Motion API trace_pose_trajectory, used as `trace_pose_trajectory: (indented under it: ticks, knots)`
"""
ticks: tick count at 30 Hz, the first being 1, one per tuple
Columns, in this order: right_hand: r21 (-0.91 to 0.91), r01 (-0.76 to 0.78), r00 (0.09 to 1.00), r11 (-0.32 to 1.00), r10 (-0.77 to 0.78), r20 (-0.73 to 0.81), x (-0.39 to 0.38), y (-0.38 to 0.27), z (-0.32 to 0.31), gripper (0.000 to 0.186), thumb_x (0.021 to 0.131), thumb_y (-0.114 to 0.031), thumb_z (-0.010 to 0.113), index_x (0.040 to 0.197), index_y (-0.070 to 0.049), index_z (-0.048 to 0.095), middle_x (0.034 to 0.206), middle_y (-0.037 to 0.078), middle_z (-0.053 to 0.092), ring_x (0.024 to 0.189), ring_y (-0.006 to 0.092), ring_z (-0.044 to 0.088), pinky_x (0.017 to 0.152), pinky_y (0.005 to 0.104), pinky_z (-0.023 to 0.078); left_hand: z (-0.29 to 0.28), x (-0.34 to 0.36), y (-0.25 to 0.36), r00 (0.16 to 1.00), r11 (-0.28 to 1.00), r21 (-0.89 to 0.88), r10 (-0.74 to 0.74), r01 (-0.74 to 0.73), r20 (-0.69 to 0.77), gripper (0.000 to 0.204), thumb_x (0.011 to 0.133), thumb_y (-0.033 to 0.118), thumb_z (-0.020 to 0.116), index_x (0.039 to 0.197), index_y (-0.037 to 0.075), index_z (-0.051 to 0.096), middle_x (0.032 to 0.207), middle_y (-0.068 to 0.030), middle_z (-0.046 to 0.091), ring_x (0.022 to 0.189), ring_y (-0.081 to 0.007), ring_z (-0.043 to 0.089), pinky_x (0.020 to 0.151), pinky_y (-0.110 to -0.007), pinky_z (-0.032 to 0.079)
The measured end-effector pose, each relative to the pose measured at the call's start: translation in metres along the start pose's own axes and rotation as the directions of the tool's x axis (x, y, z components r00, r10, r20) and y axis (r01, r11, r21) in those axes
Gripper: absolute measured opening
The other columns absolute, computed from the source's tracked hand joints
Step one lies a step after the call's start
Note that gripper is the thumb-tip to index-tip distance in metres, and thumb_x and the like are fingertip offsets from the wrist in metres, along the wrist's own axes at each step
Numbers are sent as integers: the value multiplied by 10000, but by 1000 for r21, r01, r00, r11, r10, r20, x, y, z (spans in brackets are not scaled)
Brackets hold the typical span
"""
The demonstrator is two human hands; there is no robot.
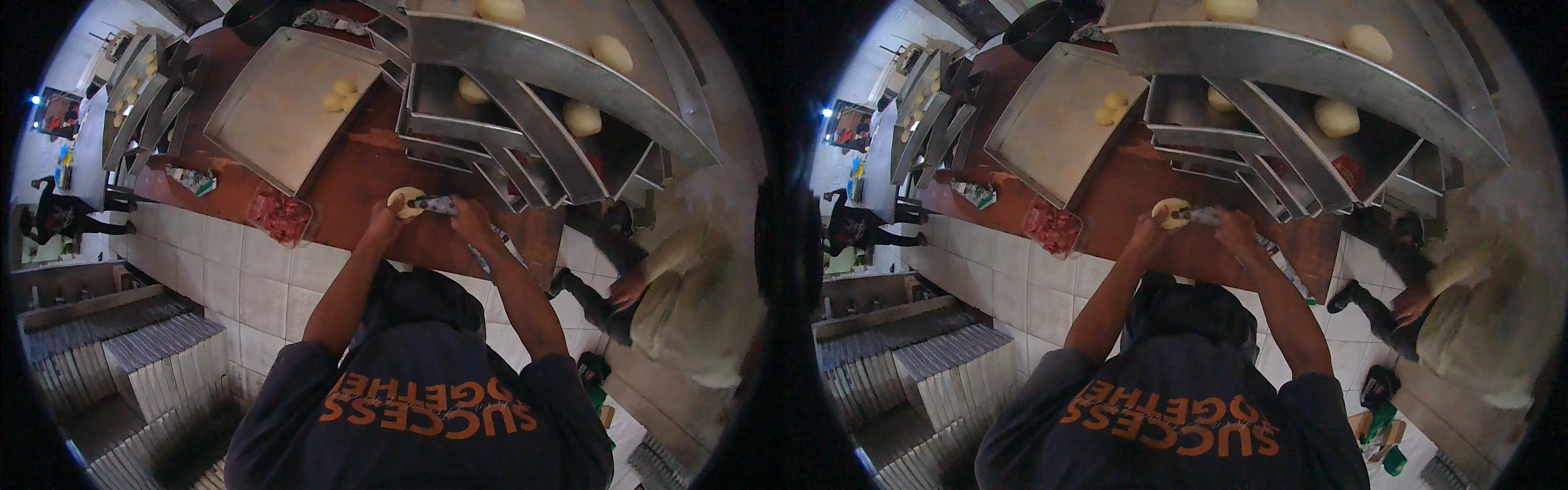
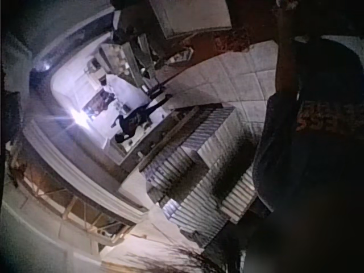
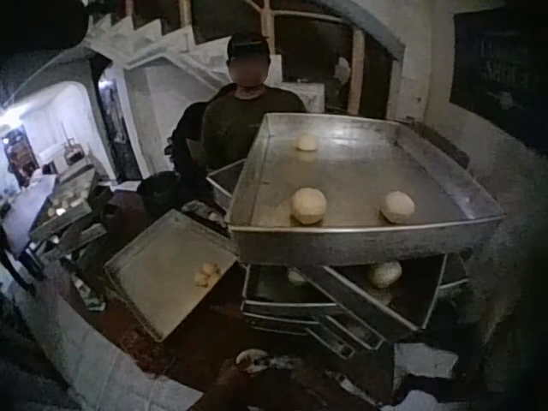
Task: The person shapes dough balls by hand, places them onto a metal tray, and then stacks the filled tray onto a pile of other trays.
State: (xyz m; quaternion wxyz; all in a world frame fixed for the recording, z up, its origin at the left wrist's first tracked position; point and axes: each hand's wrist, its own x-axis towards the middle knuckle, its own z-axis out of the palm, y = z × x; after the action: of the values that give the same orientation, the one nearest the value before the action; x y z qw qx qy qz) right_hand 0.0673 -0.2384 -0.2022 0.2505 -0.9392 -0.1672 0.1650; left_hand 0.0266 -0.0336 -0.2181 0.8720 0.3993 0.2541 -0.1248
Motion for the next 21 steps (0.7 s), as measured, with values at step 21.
trace_pose_trajectory:
  ticks: [21]
  knots:
    - [715,354,840,603,131,-526,26,-185,-22,232,706,-66,663,926,-4,626,879,95,627,849,143,569,718,265,456,6,-35,73,893,912,-86,411,-401,186,503,890,444,368,1198,49,404,1115,-84,501,1031,-226,486,883,-322,386]
